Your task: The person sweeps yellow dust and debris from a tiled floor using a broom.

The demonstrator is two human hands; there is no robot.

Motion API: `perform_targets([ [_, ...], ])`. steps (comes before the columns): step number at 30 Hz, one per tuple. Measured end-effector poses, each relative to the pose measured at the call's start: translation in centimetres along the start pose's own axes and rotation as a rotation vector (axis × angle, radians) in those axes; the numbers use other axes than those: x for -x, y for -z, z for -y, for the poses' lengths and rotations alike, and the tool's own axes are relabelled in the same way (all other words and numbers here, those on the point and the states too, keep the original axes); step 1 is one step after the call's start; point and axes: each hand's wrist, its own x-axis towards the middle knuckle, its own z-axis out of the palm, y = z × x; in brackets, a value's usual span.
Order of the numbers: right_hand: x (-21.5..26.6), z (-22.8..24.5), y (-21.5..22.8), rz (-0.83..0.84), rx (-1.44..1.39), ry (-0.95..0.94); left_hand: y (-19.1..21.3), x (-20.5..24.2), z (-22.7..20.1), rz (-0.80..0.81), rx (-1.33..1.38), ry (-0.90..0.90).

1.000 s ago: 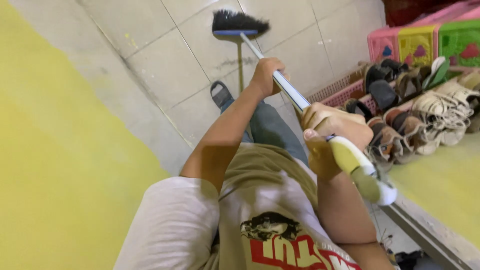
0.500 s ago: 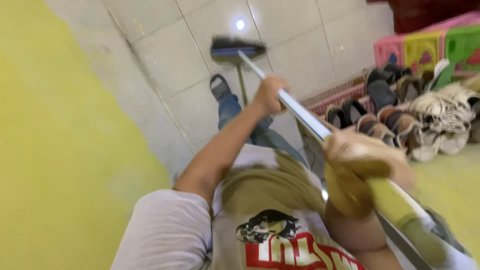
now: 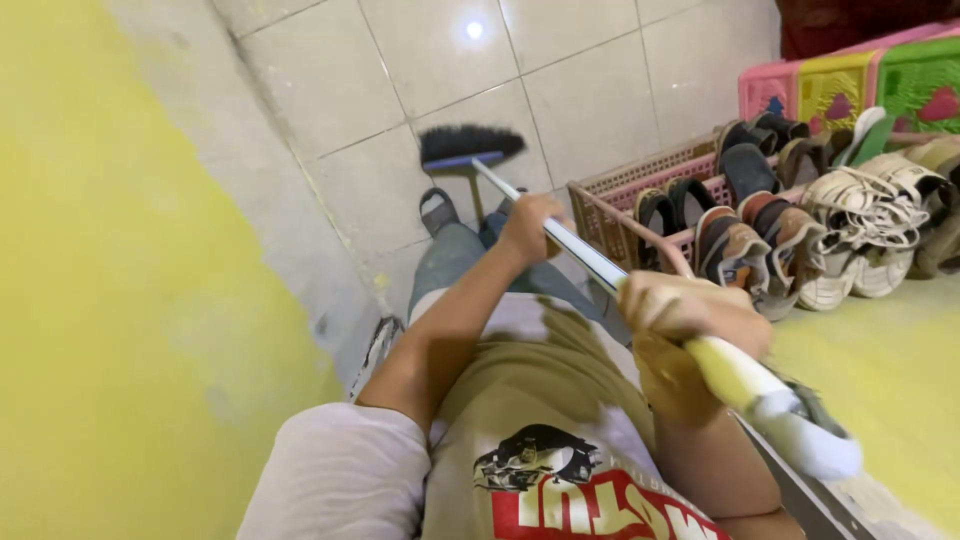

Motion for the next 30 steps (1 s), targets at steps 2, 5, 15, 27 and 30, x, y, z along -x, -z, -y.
perform_targets([
  [2, 0.0, 1.1, -1.1, -0.074, -0.028, 0.01, 0.4, 0.1, -1.7, 0.008, -0.007, 0.035],
  [5, -0.7, 2.8, -2.9, -0.143, 0.007, 0.017, 1.8, -0.8, -2.4, -0.025, -0.037, -0.01],
  [15, -2.3, -7.0, -7.5, 0.126, 0.046, 0.093, 8.9, -3.5, 8.4, -0.285, -0.21, -0.018],
  [27, -1.2, 2.2, -7.6, 0.175, 0.104, -0.039, 3.7, 3.5, -3.0, -0.316, -0.102, 0.05],
  [30, -1.2, 3.2, -8.7, 0.085, 0.042, 0.002, 4.6, 1.3, -3.2, -0.344, -0.119, 0.026],
])
